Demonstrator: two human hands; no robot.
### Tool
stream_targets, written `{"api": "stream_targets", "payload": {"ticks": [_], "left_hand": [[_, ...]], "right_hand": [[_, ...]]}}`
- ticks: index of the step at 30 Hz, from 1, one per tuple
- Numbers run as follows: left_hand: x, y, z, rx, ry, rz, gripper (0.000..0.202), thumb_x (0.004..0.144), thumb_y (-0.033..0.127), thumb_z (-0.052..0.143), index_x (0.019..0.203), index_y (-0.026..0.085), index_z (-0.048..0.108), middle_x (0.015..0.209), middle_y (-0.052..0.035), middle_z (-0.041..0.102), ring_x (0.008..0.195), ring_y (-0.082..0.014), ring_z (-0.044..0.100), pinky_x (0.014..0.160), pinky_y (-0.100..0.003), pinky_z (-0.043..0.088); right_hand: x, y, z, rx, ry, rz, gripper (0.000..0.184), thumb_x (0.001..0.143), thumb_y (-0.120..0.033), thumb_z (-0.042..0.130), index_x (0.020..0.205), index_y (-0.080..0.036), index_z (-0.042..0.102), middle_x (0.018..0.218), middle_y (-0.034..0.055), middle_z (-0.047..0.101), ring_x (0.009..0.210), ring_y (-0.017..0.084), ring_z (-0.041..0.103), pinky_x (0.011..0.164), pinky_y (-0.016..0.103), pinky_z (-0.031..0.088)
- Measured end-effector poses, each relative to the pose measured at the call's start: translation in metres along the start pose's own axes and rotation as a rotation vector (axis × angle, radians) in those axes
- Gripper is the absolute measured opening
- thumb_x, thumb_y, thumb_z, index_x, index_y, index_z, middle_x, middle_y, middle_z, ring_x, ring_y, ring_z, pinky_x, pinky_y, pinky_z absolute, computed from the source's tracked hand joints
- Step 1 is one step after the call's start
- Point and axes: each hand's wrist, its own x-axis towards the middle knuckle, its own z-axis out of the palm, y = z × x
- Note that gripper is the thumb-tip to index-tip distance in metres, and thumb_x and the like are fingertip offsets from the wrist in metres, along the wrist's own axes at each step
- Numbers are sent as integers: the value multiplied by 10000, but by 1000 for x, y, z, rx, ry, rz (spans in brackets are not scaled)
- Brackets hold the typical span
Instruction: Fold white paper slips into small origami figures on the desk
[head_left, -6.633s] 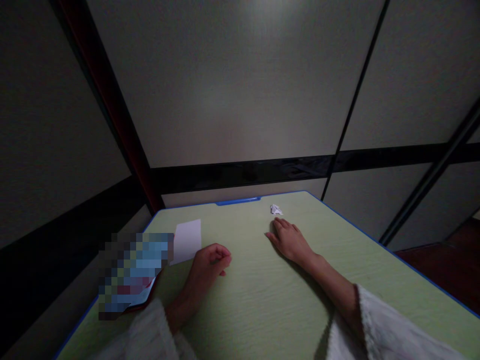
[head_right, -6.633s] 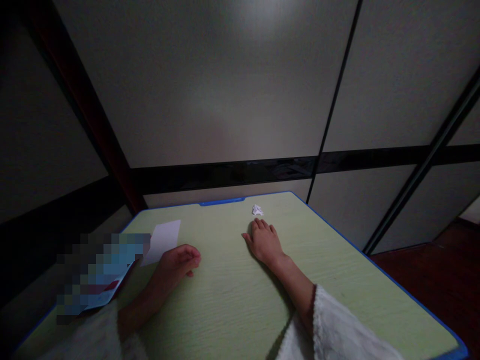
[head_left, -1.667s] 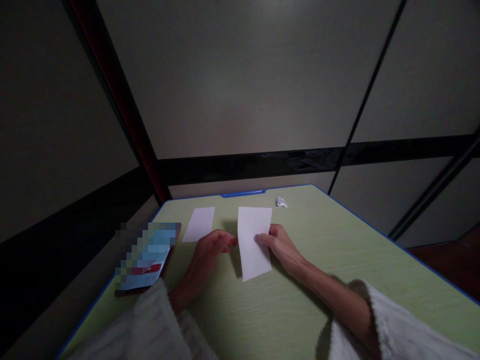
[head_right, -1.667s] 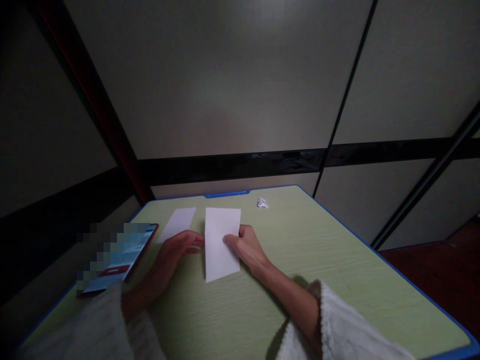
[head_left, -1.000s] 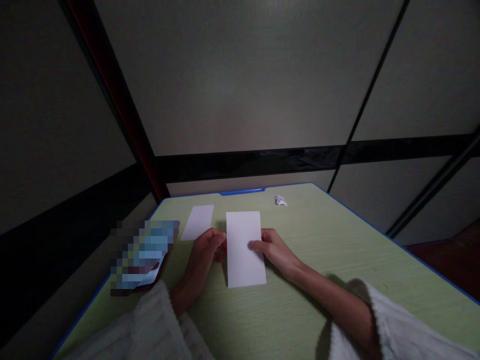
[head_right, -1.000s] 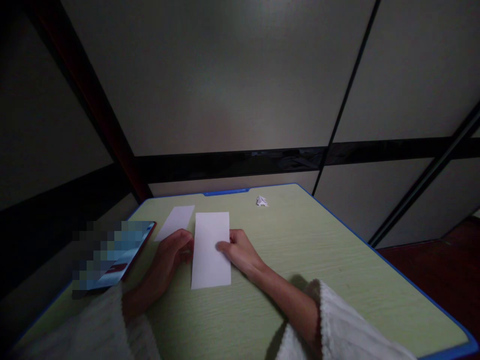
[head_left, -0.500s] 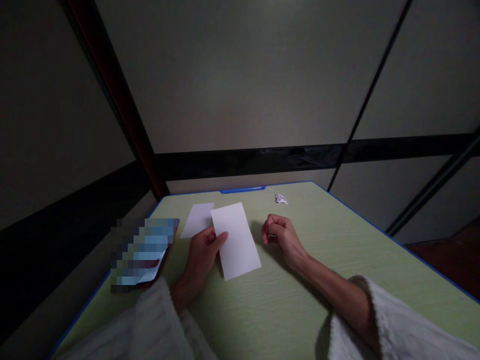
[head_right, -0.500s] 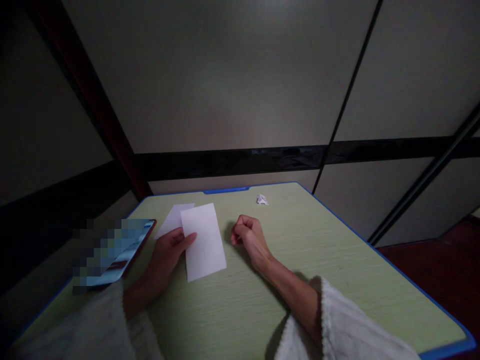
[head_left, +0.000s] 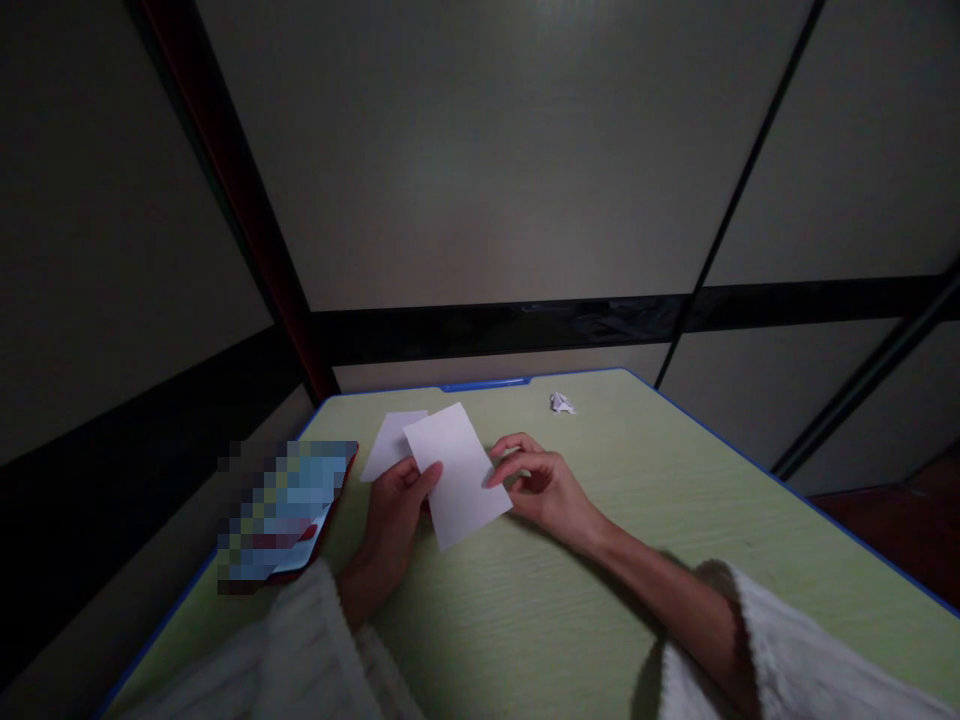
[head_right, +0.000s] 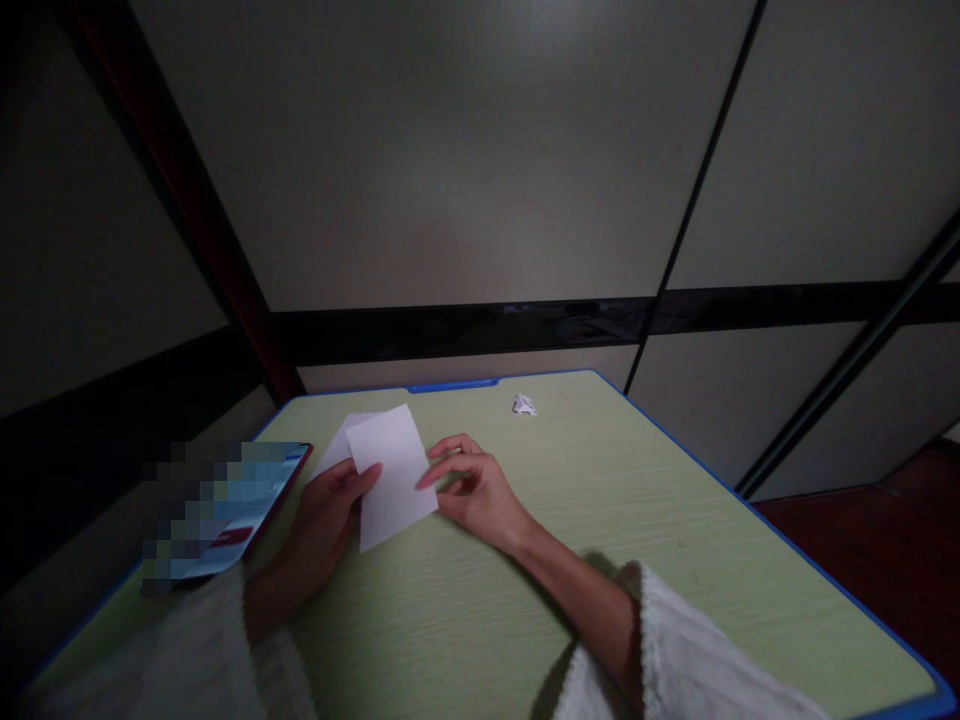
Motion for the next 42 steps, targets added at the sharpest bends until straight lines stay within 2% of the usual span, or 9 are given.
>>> {"api": "stream_targets", "payload": {"ticks": [2,4,7,11,18,24,30,39,42], "left_hand": [[-1,2,1,27,3,13,164,600,302,551,605,150,490,450,55,492,409,-89,449,386,-191,335],[-1,3,2,66,3,32,158,581,281,565,557,150,480,422,68,468,376,-74,424,359,-181,314],[-2,3,3,131,-62,48,116,568,236,559,546,142,496,399,65,485,353,-72,436,355,-180,326],[-1,0,4,138,-196,25,49,548,176,517,583,143,517,376,50,530,324,-90,471,353,-195,355],[0,-4,4,169,-263,-8,24,551,163,505,567,146,497,385,40,554,312,-90,493,345,-190,361],[-2,-8,4,178,-365,-23,24,591,159,501,595,139,513,408,32,567,323,-87,505,350,-184,364],[-3,-10,4,204,-462,-17,119,650,192,469,562,133,523,450,9,581,353,-82,517,357,-175,355],[-3,-12,3,212,-483,-33,131,654,194,446,561,137,517,495,-1,601,410,-98,555,376,-174,362],[-3,-12,2,178,-448,-59,170,661,244,458,600,118,554,545,-30,629,484,-126,584,444,-203,408]], "right_hand": [[1,1,-2,-24,10,-68,101,513,-138,670,586,-199,636,970,31,449,818,129,458,669,249,402],[2,1,-3,-20,42,-112,106,496,-135,687,553,-205,631,1018,22,454,906,143,436,807,290,350],[3,2,-3,67,111,-68,91,518,-136,673,528,-191,601,1057,18,456,974,146,420,852,301,317],[4,3,-1,231,177,83,116,539,-167,656,494,-162,549,1068,29,469,976,149,444,815,295,338],[6,3,1,318,286,178,142,505,-179,668,472,-140,535,925,26,541,810,119,508,726,250,358],[6,2,2,376,269,218,169,510,-181,662,470,-123,509,607,-31,535,533,54,459,506,188,320],[7,7,-1,337,337,260,178,532,-213,653,510,-121,502,470,-44,504,431,45,405,432,181,255],[8,8,-2,297,423,243,188,521,-223,654,504,-113,503,444,-36,510,406,44,401,413,180,260],[8,7,-2,267,430,225,190,518,-226,654,500,-112,504,438,-39,506,394,37,391,400,172,259]]}}
